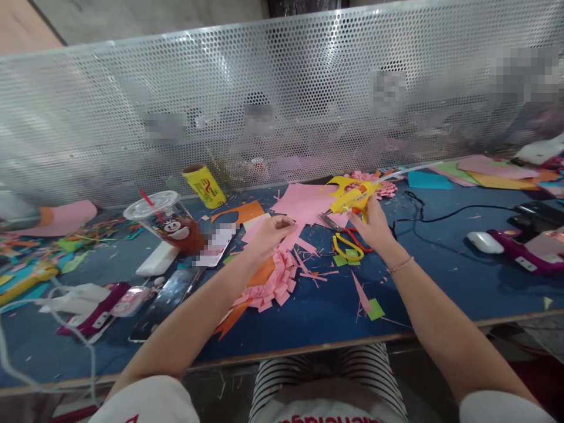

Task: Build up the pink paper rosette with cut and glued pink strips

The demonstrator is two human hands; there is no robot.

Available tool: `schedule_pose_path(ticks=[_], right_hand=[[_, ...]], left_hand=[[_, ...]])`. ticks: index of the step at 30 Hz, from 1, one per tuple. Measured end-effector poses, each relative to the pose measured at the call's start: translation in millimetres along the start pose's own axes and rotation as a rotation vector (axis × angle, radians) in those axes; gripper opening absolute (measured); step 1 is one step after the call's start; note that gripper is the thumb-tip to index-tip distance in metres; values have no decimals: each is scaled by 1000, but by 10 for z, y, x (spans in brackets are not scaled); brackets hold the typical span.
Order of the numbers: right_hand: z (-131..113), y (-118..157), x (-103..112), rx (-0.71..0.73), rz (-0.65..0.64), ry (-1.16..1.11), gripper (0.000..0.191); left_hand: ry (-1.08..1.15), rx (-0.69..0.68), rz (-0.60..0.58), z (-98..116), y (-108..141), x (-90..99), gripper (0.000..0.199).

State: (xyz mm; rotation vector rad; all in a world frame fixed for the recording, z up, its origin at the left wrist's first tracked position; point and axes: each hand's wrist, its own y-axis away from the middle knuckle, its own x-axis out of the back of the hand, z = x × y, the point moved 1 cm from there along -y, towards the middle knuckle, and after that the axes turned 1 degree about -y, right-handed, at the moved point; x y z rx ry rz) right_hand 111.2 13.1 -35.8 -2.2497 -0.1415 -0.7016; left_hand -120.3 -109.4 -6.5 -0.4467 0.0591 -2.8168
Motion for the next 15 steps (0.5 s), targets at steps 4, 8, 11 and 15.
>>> schedule_pose_path(ticks=[4,8,11,15], right_hand=[[-91,67,-52,5,94,130,44],[-176,149,-111,121,101,198,41],[-242,209,-162,256,65,245,35],[-294,242,-174,325,25,282,29]], left_hand=[[33,55,27,-82,56,9,18],[107,67,35,-107,118,-72,19],[123,97,46,-96,155,-138,19],[153,112,53,-73,167,-185,20]])
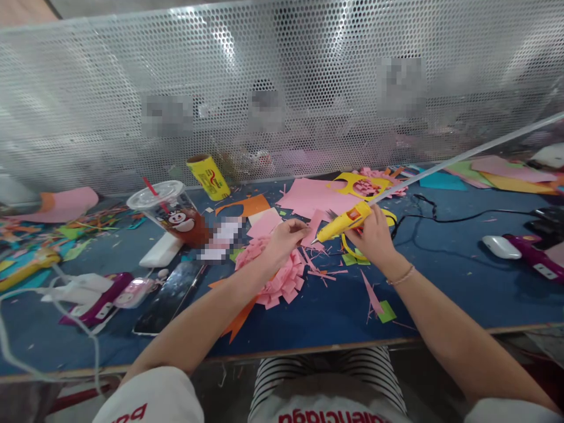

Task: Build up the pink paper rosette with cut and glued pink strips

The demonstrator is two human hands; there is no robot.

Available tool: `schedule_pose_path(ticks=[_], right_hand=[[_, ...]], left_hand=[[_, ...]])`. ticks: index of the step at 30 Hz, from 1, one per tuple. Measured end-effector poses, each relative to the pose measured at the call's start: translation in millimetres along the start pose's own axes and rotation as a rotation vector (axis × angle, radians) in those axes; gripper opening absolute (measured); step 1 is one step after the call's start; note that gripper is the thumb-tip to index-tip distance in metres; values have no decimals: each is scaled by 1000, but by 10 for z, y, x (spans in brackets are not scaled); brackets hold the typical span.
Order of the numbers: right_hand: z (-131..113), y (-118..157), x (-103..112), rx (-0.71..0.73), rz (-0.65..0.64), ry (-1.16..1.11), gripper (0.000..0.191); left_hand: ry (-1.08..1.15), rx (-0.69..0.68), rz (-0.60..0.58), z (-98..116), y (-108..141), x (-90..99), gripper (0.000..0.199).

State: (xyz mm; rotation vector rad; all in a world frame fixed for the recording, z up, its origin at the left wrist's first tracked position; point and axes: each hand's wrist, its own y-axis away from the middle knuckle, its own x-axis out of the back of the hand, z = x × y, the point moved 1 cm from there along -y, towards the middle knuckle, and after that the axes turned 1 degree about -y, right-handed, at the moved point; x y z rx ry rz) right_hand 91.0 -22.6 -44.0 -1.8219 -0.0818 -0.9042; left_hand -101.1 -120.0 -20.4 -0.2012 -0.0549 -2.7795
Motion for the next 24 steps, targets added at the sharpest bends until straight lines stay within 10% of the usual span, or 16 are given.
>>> schedule_pose_path(ticks=[24], right_hand=[[-146,-22,143,55,-108,131,21]], left_hand=[[266,22,63,-13,-24,-34,18]])
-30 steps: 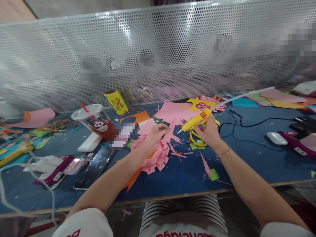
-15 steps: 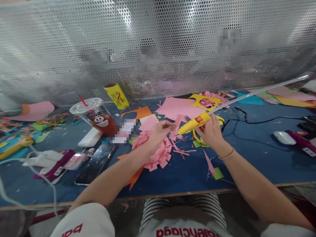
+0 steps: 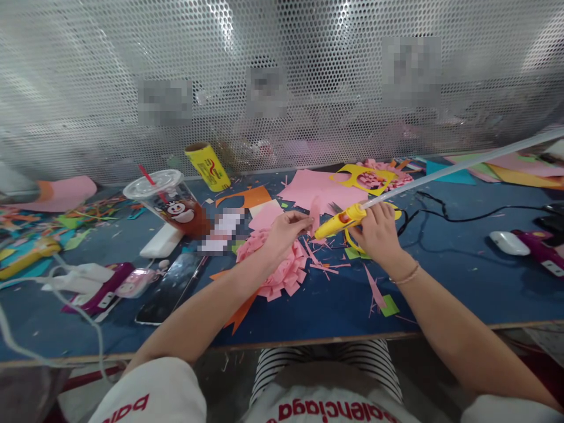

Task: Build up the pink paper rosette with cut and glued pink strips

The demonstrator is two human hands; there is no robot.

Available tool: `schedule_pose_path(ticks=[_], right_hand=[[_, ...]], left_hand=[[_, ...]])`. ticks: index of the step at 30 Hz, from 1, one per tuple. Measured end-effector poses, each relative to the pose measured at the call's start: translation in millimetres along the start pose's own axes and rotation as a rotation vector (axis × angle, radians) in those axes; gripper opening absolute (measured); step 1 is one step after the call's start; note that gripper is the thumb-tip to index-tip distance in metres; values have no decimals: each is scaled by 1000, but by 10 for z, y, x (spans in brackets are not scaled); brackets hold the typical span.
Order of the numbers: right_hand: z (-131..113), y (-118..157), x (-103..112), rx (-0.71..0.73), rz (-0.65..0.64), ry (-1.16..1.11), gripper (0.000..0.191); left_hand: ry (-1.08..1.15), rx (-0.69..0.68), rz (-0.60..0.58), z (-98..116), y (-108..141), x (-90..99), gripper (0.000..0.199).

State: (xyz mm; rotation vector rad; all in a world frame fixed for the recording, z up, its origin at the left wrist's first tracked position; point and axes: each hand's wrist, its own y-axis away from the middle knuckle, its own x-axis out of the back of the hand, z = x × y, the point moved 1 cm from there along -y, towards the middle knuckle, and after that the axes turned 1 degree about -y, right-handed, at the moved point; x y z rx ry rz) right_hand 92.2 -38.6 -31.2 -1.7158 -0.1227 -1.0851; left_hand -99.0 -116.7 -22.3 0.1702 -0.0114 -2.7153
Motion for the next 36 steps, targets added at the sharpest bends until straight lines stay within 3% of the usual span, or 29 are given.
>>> schedule_pose_path(ticks=[10,36], right_hand=[[6,-18,19,85,116,89,17],[7,-35,72,117,128,62,18]], left_hand=[[-153,-88,7,-3,-21,41,16],[-162,-108,38,18,-11,31,12]])
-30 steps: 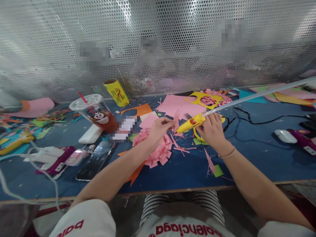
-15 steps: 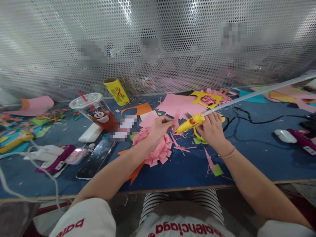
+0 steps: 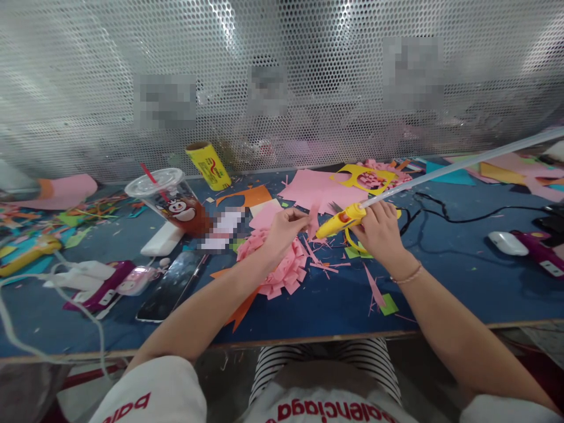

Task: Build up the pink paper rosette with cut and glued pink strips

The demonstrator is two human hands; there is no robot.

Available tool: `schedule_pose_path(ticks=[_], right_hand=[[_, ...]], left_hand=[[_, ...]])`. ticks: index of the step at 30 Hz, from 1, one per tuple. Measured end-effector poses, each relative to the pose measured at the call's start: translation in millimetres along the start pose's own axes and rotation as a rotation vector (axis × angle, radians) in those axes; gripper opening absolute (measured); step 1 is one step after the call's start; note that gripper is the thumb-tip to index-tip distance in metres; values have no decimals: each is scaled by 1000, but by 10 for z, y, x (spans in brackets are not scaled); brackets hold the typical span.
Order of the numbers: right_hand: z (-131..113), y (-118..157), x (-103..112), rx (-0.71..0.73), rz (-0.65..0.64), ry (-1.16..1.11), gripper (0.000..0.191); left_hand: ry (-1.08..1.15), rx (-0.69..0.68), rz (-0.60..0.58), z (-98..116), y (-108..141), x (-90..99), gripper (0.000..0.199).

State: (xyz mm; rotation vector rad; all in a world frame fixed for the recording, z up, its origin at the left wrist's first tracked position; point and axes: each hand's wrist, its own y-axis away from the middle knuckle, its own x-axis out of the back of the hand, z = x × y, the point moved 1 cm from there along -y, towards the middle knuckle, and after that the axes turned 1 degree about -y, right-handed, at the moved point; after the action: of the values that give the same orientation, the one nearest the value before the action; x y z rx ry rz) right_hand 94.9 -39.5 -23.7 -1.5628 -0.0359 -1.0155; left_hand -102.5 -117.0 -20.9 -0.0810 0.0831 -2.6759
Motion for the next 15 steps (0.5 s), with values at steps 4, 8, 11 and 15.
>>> schedule_pose_path(ticks=[4,8,11,15], right_hand=[[20,6,6,7,20,27,16],[23,1,17,8,30,20,14],[27,-2,18,7,28,9,13],[43,-2,16,20,44,33,12]], left_hand=[[8,-10,-15,11,-5,31,12],[21,-29,-41,1,-19,61,10],[31,-29,-39,-11,-27,74,9],[29,-34,-35,-17,-30,86,9]])
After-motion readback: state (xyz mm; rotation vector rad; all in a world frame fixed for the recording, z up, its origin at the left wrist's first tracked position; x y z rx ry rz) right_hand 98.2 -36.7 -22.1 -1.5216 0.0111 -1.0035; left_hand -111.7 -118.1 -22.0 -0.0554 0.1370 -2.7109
